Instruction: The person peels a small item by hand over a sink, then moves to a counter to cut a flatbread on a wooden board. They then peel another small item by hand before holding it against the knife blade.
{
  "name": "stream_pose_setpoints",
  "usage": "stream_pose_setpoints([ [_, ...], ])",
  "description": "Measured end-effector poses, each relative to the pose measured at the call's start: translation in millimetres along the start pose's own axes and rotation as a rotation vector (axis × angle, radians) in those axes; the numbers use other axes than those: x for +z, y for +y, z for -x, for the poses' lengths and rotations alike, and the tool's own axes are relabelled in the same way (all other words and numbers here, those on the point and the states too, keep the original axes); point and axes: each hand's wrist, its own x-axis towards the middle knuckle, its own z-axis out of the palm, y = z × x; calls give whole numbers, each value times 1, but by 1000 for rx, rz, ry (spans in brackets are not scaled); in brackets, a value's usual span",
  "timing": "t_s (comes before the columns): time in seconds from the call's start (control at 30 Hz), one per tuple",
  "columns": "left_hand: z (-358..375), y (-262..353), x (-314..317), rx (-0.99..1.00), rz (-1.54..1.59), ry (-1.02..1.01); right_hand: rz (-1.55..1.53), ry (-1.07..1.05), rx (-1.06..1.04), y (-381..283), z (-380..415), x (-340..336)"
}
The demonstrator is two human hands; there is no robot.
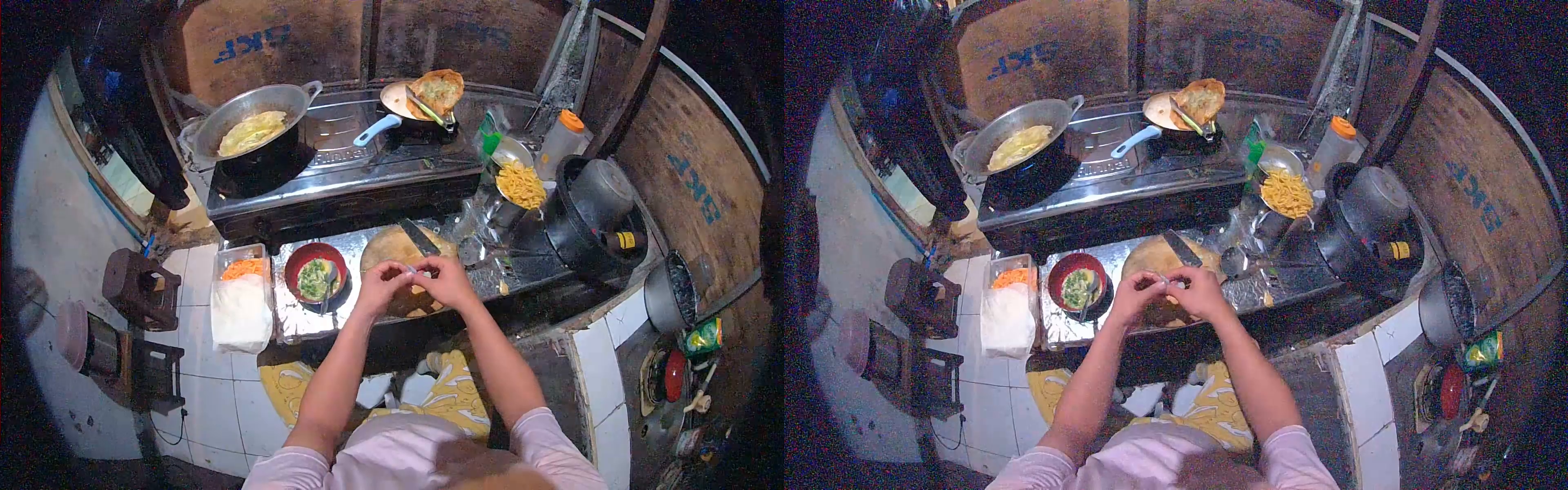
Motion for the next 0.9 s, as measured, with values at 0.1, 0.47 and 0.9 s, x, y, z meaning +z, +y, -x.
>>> stream_pose_setpoints([
  [0.1, -1, 1, 0, -88, 165, 23, -92, -23, -16, 1, 1, -2],
  [0.47, -9, -1, -4, -27, -100, 52, -277, -20, 112, 12, -6, 2],
  [0.9, -11, -16, 4, -133, 38, 105, -471, 149, 121, 3, -4, 10],
])
